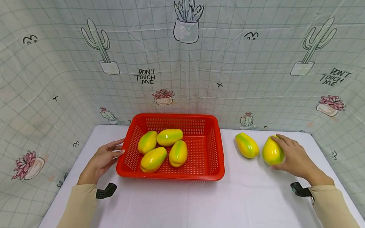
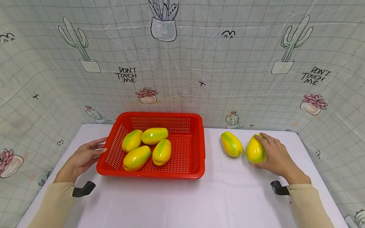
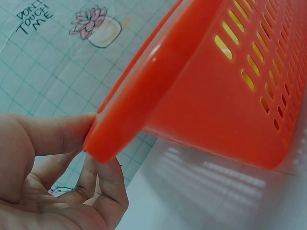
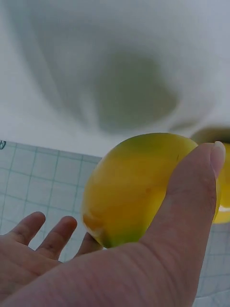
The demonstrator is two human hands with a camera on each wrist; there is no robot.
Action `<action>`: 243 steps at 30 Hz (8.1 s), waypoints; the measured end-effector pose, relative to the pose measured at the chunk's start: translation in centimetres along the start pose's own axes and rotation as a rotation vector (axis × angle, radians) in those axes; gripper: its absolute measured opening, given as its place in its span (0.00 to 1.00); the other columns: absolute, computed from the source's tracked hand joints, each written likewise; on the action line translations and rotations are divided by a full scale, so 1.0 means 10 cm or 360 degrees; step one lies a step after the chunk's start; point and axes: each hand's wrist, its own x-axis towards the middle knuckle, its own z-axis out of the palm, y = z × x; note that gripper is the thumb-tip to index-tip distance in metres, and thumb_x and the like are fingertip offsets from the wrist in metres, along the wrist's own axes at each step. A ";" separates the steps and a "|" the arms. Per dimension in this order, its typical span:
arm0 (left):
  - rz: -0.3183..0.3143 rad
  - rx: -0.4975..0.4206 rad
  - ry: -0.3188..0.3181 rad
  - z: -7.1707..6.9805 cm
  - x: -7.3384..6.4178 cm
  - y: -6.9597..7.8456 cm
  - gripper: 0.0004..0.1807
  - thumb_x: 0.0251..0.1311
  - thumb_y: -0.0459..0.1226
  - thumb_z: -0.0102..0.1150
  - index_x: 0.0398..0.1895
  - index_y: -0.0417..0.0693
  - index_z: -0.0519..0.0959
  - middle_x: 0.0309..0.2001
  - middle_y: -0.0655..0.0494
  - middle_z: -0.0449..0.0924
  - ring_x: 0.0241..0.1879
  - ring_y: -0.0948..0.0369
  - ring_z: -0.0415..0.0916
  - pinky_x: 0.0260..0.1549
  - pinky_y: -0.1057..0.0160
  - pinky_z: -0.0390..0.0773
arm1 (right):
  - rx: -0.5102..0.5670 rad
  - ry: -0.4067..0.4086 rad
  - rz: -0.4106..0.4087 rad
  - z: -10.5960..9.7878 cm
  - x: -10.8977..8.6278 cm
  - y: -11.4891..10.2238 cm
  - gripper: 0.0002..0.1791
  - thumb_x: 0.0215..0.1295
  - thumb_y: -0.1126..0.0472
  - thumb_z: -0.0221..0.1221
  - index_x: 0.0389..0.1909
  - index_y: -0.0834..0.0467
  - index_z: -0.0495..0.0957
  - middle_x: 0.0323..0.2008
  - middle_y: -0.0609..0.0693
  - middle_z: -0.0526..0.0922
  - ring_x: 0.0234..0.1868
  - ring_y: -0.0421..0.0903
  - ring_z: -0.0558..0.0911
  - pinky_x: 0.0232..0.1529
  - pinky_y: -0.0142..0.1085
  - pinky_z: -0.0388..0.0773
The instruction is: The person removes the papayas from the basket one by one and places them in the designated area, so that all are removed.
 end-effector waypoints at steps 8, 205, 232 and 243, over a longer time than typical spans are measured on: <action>-0.0004 -0.0009 0.0004 0.00 0.00 0.01 0.35 0.77 0.31 0.55 0.84 0.45 0.58 0.73 0.38 0.61 0.54 0.58 0.72 0.45 0.74 0.81 | 0.0031 -0.0084 0.0047 0.07 0.04 0.10 0.60 0.45 0.54 0.84 0.76 0.68 0.61 0.74 0.75 0.59 0.66 0.81 0.62 0.64 0.79 0.58; -0.0017 -0.0003 0.0034 0.02 -0.02 0.01 0.35 0.77 0.33 0.55 0.84 0.46 0.58 0.73 0.39 0.62 0.57 0.56 0.72 0.45 0.74 0.80 | -0.0069 -0.0109 -0.0550 -0.40 1.03 -1.32 0.51 0.60 0.49 0.77 0.79 0.60 0.63 0.75 0.66 0.65 0.74 0.68 0.64 0.70 0.70 0.61; -0.0008 0.0029 0.0043 0.03 -0.01 0.01 0.35 0.78 0.32 0.54 0.84 0.45 0.58 0.76 0.37 0.59 0.63 0.51 0.68 0.44 0.75 0.80 | -0.0318 -0.0436 -0.0766 0.10 1.46 -2.22 0.54 0.60 0.38 0.74 0.82 0.55 0.62 0.80 0.64 0.61 0.80 0.66 0.58 0.79 0.62 0.54; -0.0012 0.0029 0.0034 0.02 -0.01 0.00 0.35 0.78 0.33 0.54 0.84 0.46 0.58 0.75 0.38 0.60 0.61 0.52 0.68 0.45 0.74 0.80 | -0.0386 -0.0560 -0.0777 0.21 1.52 -2.38 0.54 0.61 0.36 0.72 0.82 0.56 0.61 0.78 0.63 0.64 0.79 0.66 0.60 0.79 0.61 0.55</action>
